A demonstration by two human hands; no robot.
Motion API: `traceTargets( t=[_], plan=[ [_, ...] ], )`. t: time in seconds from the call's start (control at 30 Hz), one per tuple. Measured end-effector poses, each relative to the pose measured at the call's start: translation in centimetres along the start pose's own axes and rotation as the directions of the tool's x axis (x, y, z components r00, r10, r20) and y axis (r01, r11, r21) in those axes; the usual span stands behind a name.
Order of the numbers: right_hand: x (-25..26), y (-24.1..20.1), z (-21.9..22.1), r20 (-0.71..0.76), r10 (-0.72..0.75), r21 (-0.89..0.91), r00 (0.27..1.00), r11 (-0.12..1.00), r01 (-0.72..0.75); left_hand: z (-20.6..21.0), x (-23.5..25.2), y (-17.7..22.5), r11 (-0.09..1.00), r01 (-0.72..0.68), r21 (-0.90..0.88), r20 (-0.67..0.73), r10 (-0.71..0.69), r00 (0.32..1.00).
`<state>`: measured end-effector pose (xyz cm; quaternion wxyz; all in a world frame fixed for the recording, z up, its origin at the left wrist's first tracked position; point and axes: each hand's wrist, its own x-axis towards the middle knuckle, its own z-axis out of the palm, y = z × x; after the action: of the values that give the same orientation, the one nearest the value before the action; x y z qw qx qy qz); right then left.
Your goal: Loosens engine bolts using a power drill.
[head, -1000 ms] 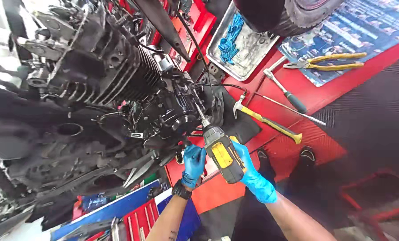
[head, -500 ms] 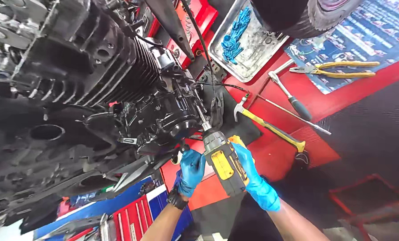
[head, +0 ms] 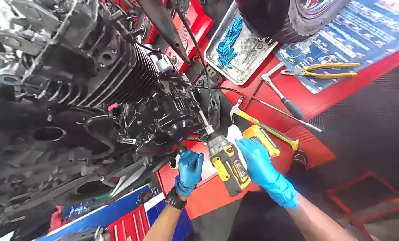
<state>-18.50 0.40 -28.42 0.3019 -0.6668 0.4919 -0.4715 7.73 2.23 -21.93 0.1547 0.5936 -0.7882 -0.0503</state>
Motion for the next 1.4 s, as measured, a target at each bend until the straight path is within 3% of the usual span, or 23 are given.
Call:
traceTargets(
  t=[0.17, 0.5, 0.67, 0.83, 0.93, 1.4],
  plan=[
    [-3.3, 1.9, 1.3, 0.05, 0.1, 0.147, 0.994, 0.983, -0.107, -0.2, 0.1, 0.9, 0.992, 0.085, 0.089, 0.071, -0.092, 0.993],
    [-0.9, 2.1, 3.8, 0.067, 0.14, 0.293, 0.988, 0.944, -0.153, -0.5, 1.0, 1.2, 0.984, 0.108, 0.141, 0.128, -0.126, 0.984],
    [-1.6, 2.5, 5.0, 0.095, 0.239, 0.511, 0.966, 0.821, -0.254, -0.2, 0.9, 1.2, 0.984, 0.062, 0.165, 0.102, -0.08, 0.992],
    [-0.4, 3.2, 4.3, 0.071, 0.089, 0.237, 0.993, 0.966, -0.104, -0.2, 1.4, 1.5, 0.972, 0.057, 0.226, 0.148, -0.092, 0.985],
    [0.5, 3.2, 3.4, 0.094, -0.002, 0.066, 0.996, 0.998, -0.004, -0.3, 2.1, 2.0, 0.956, 0.063, 0.286, 0.207, -0.126, 0.97],
    [1.3, 3.7, 2.6, 0.111, -0.043, -0.035, 0.993, 0.998, 0.047, 0.1, 1.9, 2.1, 0.942, 0.057, 0.332, 0.211, -0.133, 0.968]
  ],
)
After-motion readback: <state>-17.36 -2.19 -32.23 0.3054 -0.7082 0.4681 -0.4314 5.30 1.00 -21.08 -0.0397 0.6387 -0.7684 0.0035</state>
